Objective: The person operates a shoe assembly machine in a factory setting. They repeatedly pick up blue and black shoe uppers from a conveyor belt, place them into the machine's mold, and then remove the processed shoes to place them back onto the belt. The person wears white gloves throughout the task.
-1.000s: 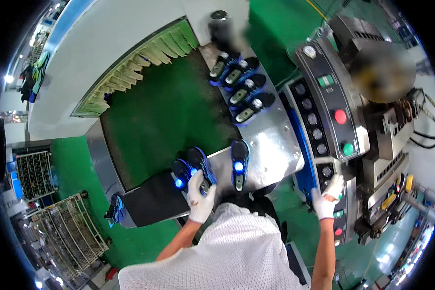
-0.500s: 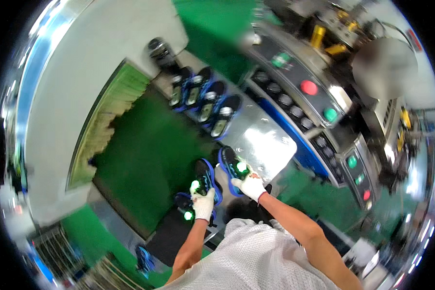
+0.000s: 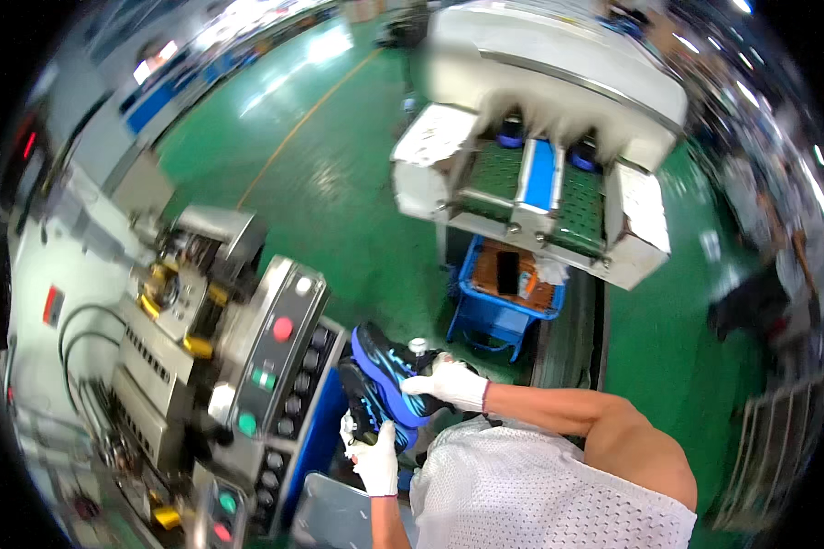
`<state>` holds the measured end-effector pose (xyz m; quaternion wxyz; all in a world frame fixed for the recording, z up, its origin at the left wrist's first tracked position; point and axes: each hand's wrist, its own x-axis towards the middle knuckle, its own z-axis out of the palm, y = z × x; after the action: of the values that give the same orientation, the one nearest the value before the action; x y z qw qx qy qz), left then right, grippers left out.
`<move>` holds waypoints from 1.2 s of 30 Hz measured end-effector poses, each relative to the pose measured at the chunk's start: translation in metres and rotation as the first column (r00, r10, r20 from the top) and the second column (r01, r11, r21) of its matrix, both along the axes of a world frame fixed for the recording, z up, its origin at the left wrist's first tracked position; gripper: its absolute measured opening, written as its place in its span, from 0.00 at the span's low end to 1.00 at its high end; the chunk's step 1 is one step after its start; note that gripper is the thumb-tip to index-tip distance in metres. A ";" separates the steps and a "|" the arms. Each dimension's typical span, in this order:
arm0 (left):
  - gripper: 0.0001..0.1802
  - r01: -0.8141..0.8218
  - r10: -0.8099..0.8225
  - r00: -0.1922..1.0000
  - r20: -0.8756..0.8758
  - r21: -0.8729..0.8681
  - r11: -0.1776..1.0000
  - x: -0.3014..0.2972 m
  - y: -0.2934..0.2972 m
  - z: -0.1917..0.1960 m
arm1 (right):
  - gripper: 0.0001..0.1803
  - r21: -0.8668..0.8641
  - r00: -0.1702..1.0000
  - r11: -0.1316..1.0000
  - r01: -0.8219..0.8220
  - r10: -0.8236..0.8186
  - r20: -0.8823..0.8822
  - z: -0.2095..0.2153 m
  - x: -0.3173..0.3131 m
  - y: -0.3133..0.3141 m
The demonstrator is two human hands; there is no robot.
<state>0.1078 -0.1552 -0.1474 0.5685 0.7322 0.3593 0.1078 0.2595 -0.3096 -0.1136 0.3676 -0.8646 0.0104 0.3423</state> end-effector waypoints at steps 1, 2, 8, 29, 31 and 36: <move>0.42 0.107 -0.103 0.992 0.076 -0.038 0.994 0.046 0.000 0.012 | 0.41 0.463 0.981 0.867 0.186 -0.139 -0.134 0.021 0.023 -0.020; 0.40 0.224 -0.208 0.966 0.153 -0.099 0.970 0.092 -0.007 0.030 | 0.38 0.431 0.943 0.839 0.331 -0.314 -0.113 0.030 0.042 -0.045; 0.42 0.576 -0.621 0.749 0.229 0.238 0.782 0.257 -0.130 0.081 | 0.46 0.220 0.590 0.673 0.707 -0.732 0.342 0.033 0.078 -0.231; 0.28 0.554 -0.514 0.830 -0.218 0.205 0.807 0.235 -0.022 -0.055 | 0.28 0.630 0.991 0.768 -0.116 0.043 0.130 -0.041 0.216 -0.089; 0.32 0.357 -0.211 0.838 -0.504 0.213 0.909 0.082 0.012 -0.126 | 0.29 0.463 0.928 0.840 -0.284 0.363 -0.088 -0.111 0.168 -0.076; 0.18 -0.541 0.799 0.442 -0.408 0.589 0.600 -0.315 0.009 -0.169 | 0.32 0.280 0.617 0.589 -0.758 0.787 0.013 -0.157 0.079 -0.010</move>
<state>-0.2072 -0.1462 -0.3165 0.1657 0.6050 0.7663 0.1389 0.3380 -0.3192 -0.2709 0.2905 -0.7068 -0.3900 0.5138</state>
